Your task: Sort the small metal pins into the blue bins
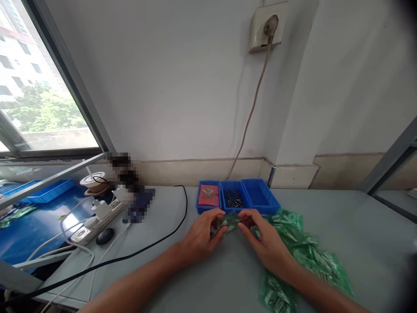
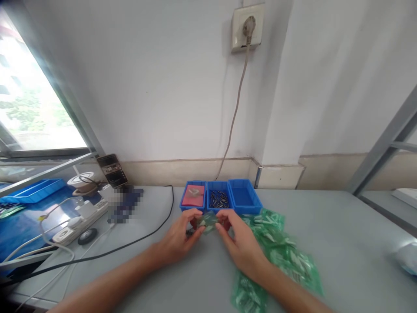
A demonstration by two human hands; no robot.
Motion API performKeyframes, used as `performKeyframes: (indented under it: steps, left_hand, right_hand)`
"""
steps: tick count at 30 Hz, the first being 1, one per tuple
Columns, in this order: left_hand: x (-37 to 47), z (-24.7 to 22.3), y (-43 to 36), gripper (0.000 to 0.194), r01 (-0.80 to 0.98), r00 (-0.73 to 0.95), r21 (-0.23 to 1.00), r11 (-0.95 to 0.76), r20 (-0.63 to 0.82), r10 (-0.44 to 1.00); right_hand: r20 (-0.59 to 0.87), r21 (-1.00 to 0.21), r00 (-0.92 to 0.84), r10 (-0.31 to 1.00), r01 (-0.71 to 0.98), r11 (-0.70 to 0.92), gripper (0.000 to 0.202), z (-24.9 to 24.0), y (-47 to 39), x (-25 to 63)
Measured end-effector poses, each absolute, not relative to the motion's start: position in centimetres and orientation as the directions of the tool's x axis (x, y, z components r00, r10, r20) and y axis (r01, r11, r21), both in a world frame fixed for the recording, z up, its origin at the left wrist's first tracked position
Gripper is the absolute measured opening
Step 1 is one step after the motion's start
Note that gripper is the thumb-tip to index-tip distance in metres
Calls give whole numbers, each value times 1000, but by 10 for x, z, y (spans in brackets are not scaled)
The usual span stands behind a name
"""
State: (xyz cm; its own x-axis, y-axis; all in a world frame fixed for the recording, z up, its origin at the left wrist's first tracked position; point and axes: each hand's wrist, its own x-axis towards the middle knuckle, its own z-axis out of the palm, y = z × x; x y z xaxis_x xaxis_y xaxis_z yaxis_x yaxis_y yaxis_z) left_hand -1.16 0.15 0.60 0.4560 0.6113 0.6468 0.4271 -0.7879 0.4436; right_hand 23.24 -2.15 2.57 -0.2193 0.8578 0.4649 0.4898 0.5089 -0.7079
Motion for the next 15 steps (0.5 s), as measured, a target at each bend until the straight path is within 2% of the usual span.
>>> performKeyframes:
  steps: [4,11,15]
  left_hand:
    - [-11,17,0,16,393,485,397,-830,677,553]
    - [-11,26,-1,39,349,522,421,-837,655,546]
    - [-10,22,1,36,396,497,406,-824,659,564]
  right_hand:
    - [460,-724,-188,868,486,489,11,24,-21,233]
    - [573,-627,-270,774,464,626,26,28,-21,234]
    - [580,-617,-266,770,474,628,26,28,-21,235]
